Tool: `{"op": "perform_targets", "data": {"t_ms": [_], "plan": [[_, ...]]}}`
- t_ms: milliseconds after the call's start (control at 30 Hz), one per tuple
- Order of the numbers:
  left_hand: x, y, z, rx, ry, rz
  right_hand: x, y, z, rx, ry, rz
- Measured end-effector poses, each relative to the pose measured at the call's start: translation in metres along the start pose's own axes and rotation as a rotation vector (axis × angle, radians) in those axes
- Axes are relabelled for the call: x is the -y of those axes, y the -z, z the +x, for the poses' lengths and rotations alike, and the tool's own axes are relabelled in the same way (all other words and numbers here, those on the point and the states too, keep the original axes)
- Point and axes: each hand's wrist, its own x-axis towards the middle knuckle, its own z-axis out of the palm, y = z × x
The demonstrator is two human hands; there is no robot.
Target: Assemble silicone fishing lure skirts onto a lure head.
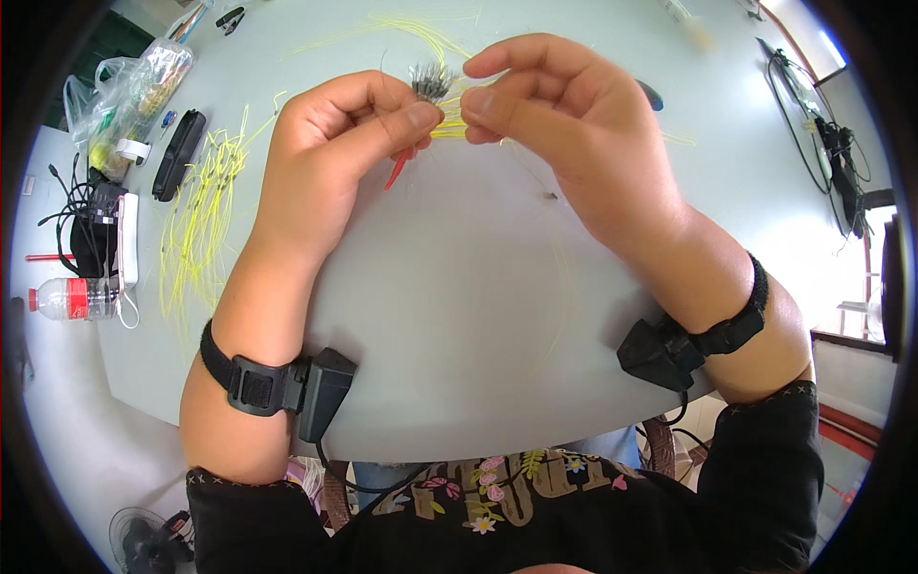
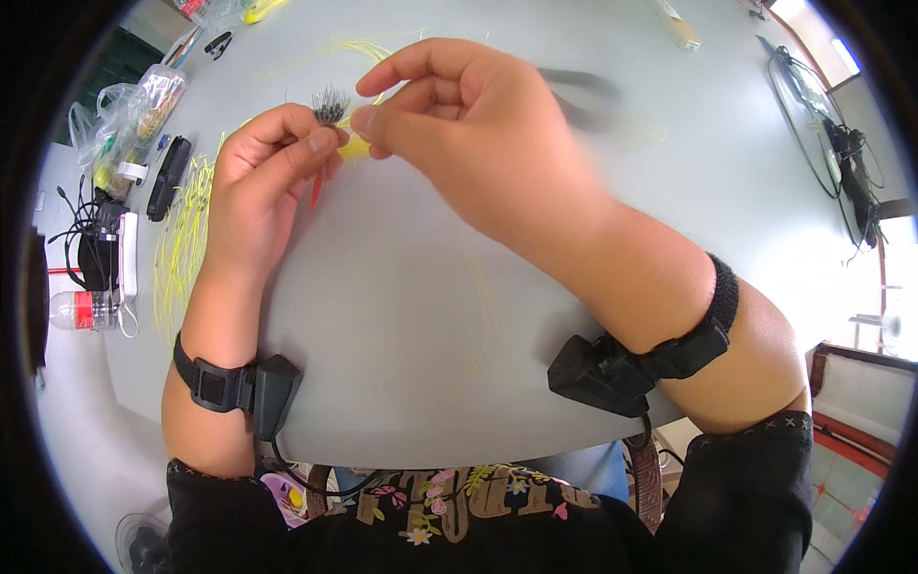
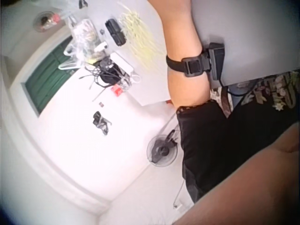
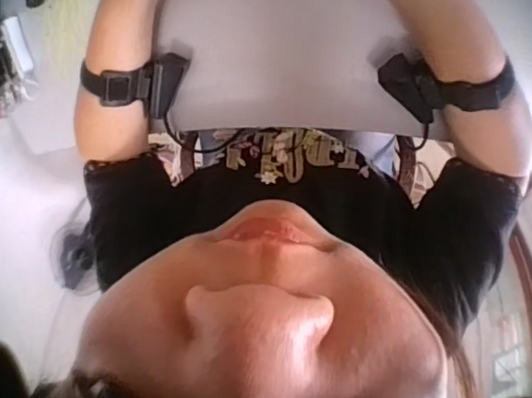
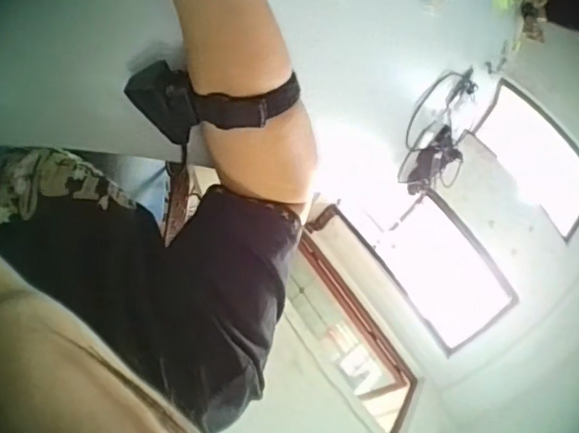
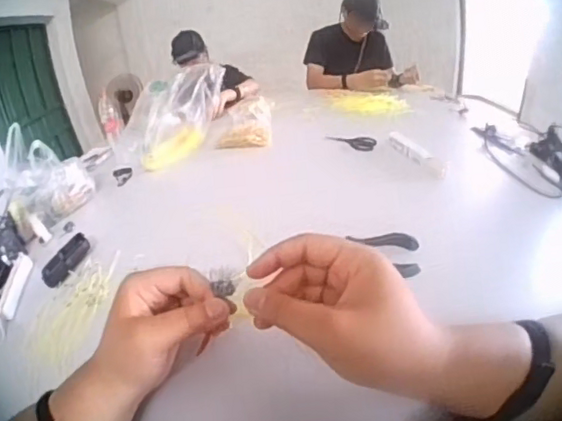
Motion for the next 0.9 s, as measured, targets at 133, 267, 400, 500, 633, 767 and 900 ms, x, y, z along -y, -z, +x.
{"op": "perform_targets", "data": {"t_ms": [133, 267, 400, 500, 633, 767, 900], "plan": [[-0.0034, -0.0007, -0.0006, 0.007, 0.005, 0.063, 0.0035, 0.0, -0.0013, -0.002, -0.028, 0.03], [0.0025, -0.0048, 0.0004, -0.053, -0.061, 0.038, -0.0011, -0.0014, 0.0021, 0.014, -0.017, 0.035], [-0.0008, -0.0051, 0.0002, -0.059, -0.065, 0.044, -0.0004, -0.0019, 0.0013, -0.001, 0.001, 0.026], [-0.0008, -0.0062, 0.0007, -0.059, -0.054, 0.036, 0.0001, -0.0011, 0.0006, -0.004, 0.006, 0.037], [-0.0007, -0.0055, 0.0002, -0.062, -0.057, 0.033, -0.0011, -0.0014, 0.0015, 0.004, 0.01, 0.047], [-0.001, -0.0052, 0.0003, -0.054, -0.059, 0.031, -0.0011, -0.0013, 0.0013, 0.009, 0.022, 0.057], [-0.0011, -0.0046, -0.0002, -0.057, -0.053, 0.024, -0.0003, -0.0025, -0.0001, 0.002, 0.023, 0.064]]}}
